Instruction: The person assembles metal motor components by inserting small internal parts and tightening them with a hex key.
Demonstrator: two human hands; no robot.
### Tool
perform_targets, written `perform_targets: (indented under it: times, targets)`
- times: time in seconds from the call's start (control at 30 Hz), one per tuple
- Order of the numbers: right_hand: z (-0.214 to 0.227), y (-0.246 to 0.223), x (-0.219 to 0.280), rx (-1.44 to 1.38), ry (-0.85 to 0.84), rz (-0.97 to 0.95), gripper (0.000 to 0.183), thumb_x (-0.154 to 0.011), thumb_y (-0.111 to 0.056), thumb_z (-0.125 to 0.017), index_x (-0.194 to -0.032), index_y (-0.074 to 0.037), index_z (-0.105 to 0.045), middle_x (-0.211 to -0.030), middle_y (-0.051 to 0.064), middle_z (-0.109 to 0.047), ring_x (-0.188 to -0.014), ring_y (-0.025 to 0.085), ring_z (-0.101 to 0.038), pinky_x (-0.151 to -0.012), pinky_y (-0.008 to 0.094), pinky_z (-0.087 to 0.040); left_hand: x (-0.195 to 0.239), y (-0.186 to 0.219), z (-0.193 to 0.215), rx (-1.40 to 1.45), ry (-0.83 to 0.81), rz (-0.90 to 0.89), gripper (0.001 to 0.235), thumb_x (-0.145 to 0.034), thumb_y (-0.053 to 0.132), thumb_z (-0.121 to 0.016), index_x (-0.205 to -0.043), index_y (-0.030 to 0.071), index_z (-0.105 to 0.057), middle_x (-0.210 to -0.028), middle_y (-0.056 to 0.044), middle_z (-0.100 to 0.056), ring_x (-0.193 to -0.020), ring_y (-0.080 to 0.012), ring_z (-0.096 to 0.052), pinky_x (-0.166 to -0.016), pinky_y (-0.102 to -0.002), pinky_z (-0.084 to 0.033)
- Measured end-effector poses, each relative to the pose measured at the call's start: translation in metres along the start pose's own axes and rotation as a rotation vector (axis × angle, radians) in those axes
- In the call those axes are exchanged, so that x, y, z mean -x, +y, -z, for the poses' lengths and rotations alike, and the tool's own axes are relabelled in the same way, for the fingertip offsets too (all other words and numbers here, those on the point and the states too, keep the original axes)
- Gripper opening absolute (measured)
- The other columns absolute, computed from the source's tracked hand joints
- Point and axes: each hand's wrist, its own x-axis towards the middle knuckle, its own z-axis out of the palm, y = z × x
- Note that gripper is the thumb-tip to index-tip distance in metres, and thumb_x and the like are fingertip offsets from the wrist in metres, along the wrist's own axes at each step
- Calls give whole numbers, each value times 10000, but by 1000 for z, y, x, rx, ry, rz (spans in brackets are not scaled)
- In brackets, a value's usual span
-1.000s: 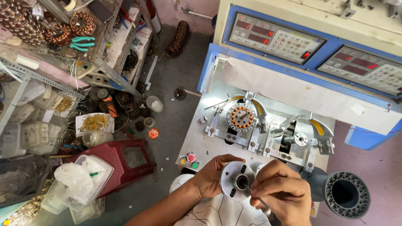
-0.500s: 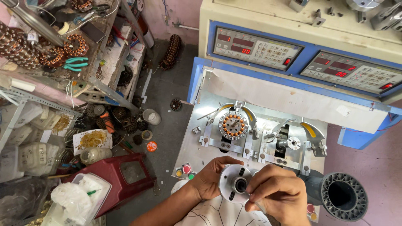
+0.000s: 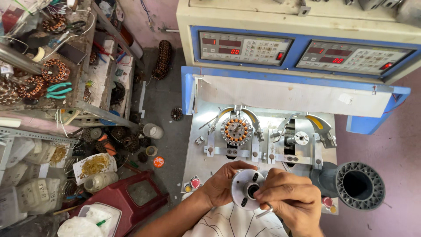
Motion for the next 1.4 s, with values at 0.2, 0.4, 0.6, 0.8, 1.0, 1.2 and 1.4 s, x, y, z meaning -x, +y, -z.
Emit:
perform_targets:
  times: [0.2, 0.4, 0.6, 0.8, 1.0, 1.2, 1.4]
  targets:
    - [-14, -20, -1, -60, 253, 28, 87, -857, -9, -776, -939, 5, -753, -874, 100, -731, -789, 256, -706, -806, 422, -619, -4, 3, 6, 49, -8, 18, 465, -951, 53, -756, -1375, -50, -595, -1291, -192, -697, -1114, -265, -734, -994, -379, -611]
    - [2, -24, -4, 705, 105, 66, 310, -724, 120, -751, -1009, -1, -742, -884, 77, -657, -741, 181, -649, -607, 278, -498, -1, 14, 1, 48, -2, -14, 476, -935, 26, -768, -1374, -52, -602, -1330, -173, -683, -1145, -239, -728, -1008, -362, -608]
    - [-1, -11, -4, 839, 20, 68, 312, -722, 123, -750, -999, -21, -761, -860, 68, -654, -715, 160, -641, -604, 280, -495, -2, 17, 3, 5, 3, -23, 504, -912, -25, -782, -1384, -52, -605, -1330, -176, -679, -1158, -244, -722, -1025, -369, -603]
    - [2, -9, -10, 887, -47, 105, 366, -688, 111, -748, -1017, -50, -760, -883, 63, -669, -747, 189, -655, -633, 308, -512, -2, 19, 0, 22, 16, -18, 505, -942, -40, -758, -1411, -77, -575, -1310, -208, -674, -1157, -262, -720, -1033, -379, -597]
    - [9, -1, -14, 927, -109, 136, 385, -661, 111, -725, -1001, -67, -763, -874, 56, -681, -738, 214, -646, -635, 324, -512, -1, 26, -10, 10, 34, -4, 597, -922, -20, -766, -1461, -78, -515, -1295, -206, -672, -1156, -255, -714, -1033, -374, -592]
    - [-9, 10, 0, 917, 84, -23, 251, -825, 95, -703, -1039, -31, -741, -908, 64, -675, -728, 146, -668, -612, 271, -527, -3, 26, -13, -199, 153, -173, 657, -903, -22, -755, -1502, -41, -486, -1334, -141, -666, -1173, -217, -688, -979, -329, -593]
    - [-27, 40, 28, 556, 344, -430, 93, -930, 41, -662, -1011, 5, -635, -884, 35, -605, -595, 84, -493, -493, 239, -402, -12, 31, -13, -600, 235, -408, 537, -938, -55, -697, -1445, 7, -529, -1287, -89, -668, -1182, -150, -652, -1035, -293, -550]
